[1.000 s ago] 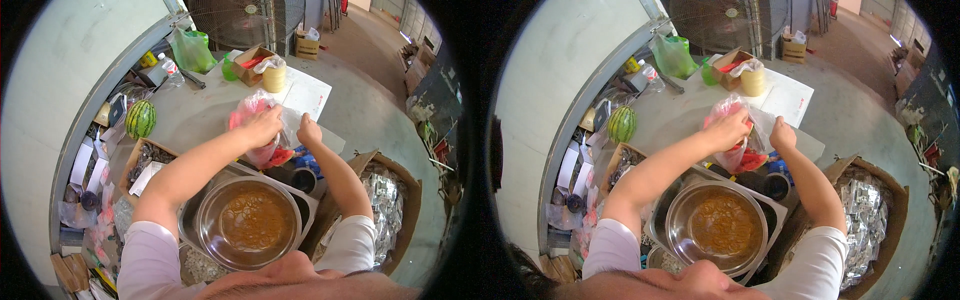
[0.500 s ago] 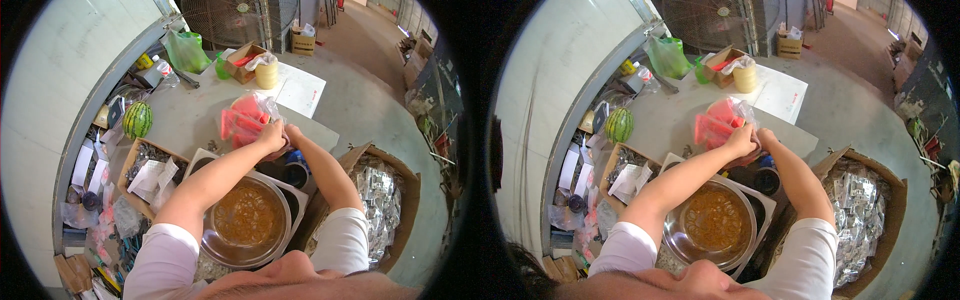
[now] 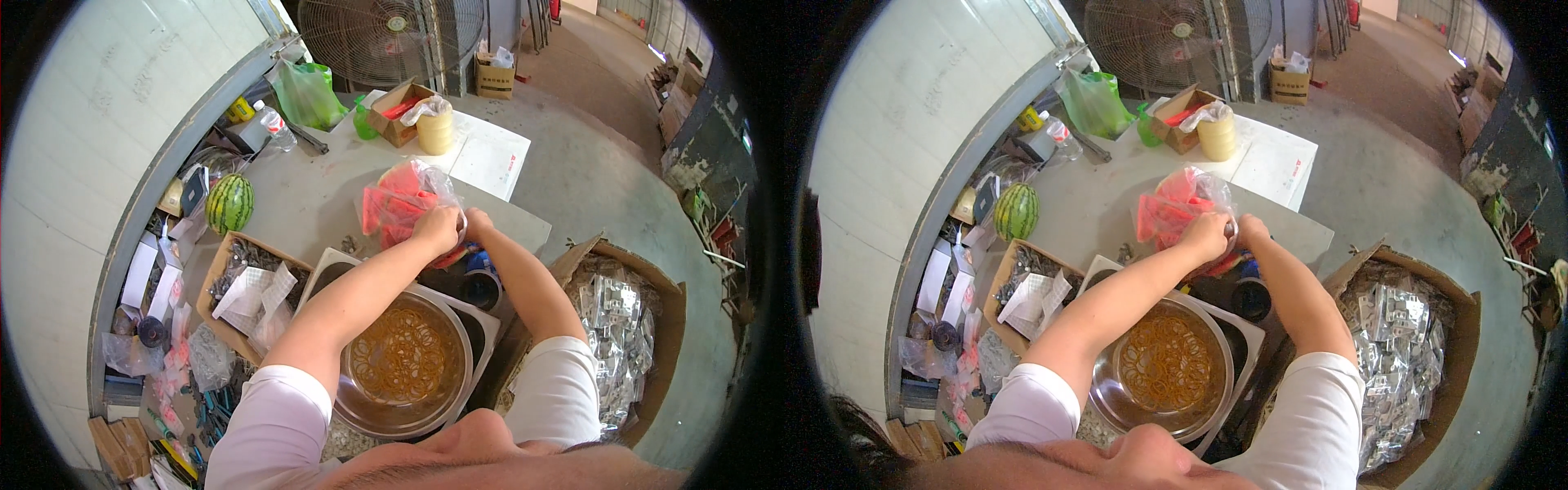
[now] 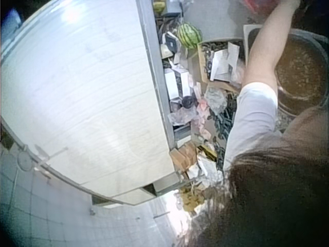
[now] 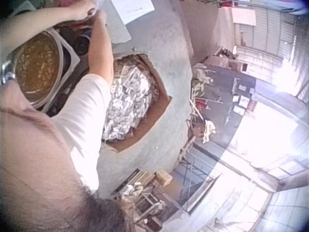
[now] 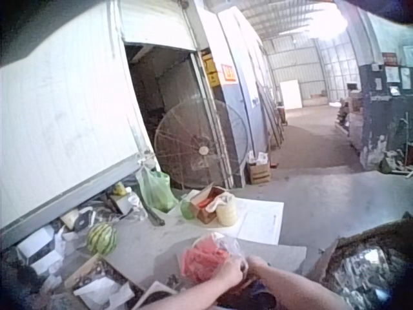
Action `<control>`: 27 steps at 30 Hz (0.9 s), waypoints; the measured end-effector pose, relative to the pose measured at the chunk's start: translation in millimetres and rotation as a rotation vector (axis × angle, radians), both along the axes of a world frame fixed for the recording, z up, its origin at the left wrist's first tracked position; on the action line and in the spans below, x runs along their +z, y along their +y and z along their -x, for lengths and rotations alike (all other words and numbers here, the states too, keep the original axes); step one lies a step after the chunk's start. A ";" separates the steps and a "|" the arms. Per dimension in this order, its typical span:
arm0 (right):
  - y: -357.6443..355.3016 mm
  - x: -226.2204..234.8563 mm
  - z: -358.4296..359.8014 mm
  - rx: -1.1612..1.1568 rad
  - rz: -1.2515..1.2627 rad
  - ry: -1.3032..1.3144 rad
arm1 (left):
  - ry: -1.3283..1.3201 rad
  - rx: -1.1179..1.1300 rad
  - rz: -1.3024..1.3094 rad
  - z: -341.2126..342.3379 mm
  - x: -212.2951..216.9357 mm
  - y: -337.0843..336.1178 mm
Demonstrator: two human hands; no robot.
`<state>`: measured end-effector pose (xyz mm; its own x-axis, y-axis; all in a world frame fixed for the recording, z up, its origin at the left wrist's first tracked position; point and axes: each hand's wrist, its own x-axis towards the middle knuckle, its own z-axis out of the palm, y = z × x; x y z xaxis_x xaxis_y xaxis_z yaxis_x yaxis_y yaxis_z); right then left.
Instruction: The person assembles small blue and grey plastic components by hand at a cluttered workbench. They repeatedly pick up parts, fit them together, and place the assembled units into a pile.
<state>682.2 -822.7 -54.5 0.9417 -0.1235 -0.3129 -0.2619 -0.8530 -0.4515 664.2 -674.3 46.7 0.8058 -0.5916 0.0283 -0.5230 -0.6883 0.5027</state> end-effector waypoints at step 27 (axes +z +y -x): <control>-36.3 69.1 13.2 0.008 -0.805 0.317 | -0.213 -0.315 -0.287 -29.2 -29.0 -9.2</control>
<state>668.9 -858.9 14.6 0.7951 0.2546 -0.5505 -0.4731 -0.3076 -0.8255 693.4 -683.5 17.6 0.5798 -0.8143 -0.0265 -0.7995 -0.5749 0.1742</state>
